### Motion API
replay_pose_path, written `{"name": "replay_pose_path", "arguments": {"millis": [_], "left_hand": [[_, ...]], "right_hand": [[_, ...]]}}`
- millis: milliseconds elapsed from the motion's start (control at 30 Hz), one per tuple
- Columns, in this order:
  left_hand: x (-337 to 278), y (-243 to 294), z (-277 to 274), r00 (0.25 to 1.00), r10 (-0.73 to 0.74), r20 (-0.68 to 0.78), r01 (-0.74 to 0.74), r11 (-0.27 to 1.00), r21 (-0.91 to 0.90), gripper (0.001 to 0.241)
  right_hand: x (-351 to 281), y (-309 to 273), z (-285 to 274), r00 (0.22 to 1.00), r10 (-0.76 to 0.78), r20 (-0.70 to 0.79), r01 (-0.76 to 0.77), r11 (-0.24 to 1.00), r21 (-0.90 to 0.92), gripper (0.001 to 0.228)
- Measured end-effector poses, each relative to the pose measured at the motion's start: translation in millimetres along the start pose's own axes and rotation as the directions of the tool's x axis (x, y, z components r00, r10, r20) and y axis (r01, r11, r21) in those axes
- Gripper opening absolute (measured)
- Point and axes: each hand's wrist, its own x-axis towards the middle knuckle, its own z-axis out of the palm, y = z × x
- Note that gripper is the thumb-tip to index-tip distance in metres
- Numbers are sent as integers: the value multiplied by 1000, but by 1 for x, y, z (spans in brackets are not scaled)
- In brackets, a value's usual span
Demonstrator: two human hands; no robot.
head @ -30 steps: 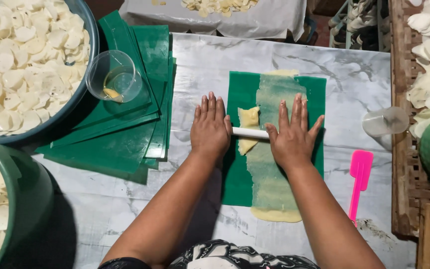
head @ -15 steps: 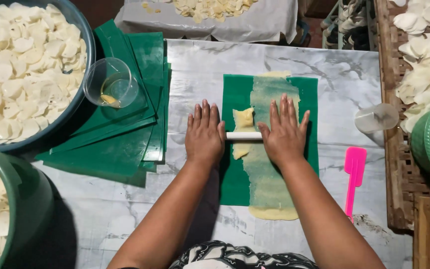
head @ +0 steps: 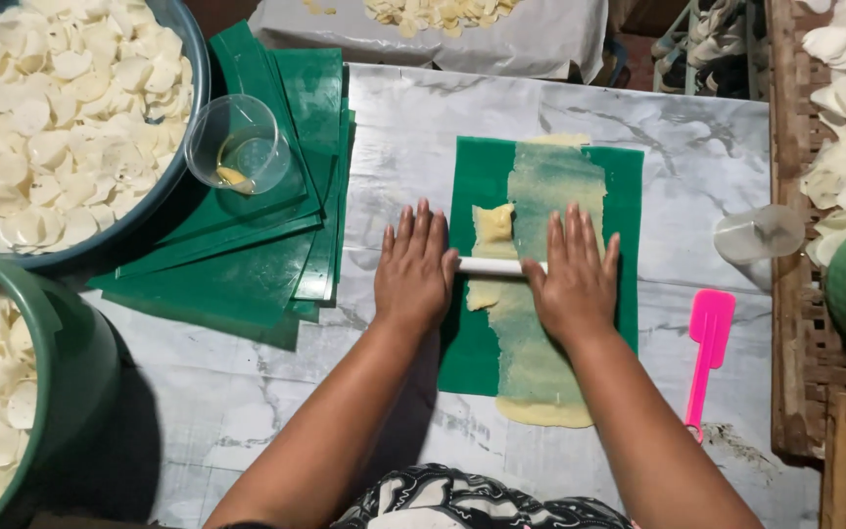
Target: Rolling out a piece of yellow dough on a green mat using a white rolling pin at a food preparation station.
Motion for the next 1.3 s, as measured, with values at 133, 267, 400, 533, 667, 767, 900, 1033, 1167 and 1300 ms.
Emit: {"name": "replay_pose_path", "arguments": {"millis": [133,267,400,533,667,767,900,1033,1167,1300], "left_hand": [[19,4,-1,993,-86,76,84,996,31,62],[-33,7,-9,994,-42,104,41,999,11,60],[-19,3,-15,999,-28,34,28,1000,-8,57],[30,7,-25,998,-32,-54,31,999,-17,60],[-3,7,-12,997,-35,76,36,999,-6,62],[-41,12,-18,998,60,-22,-60,998,-25,61],[-91,-2,-15,974,197,-112,-212,967,-143,59],[-83,-23,-1,936,276,-217,-283,959,-1,25],[-25,-24,4,915,295,-277,-303,953,13,22],[16,-8,-5,988,138,63,-133,988,-82,72]], "right_hand": [[27,-4,-7,996,72,44,-73,997,23,77],[-30,-16,-17,1000,11,2,-11,999,34,74],[-36,-4,-9,1000,19,12,-20,995,96,64],[22,-4,-13,993,64,-95,-50,989,138,62],[5,-15,-13,993,114,32,-116,991,70,65],[-39,-22,-30,996,70,49,-73,996,58,65],[-102,-18,-30,1000,-22,-2,23,991,132,62],[-98,6,-28,991,-112,-67,123,973,194,45],[-52,23,-19,971,-165,-172,182,980,84,50],[-3,9,-7,986,-121,-117,124,992,18,76]]}}
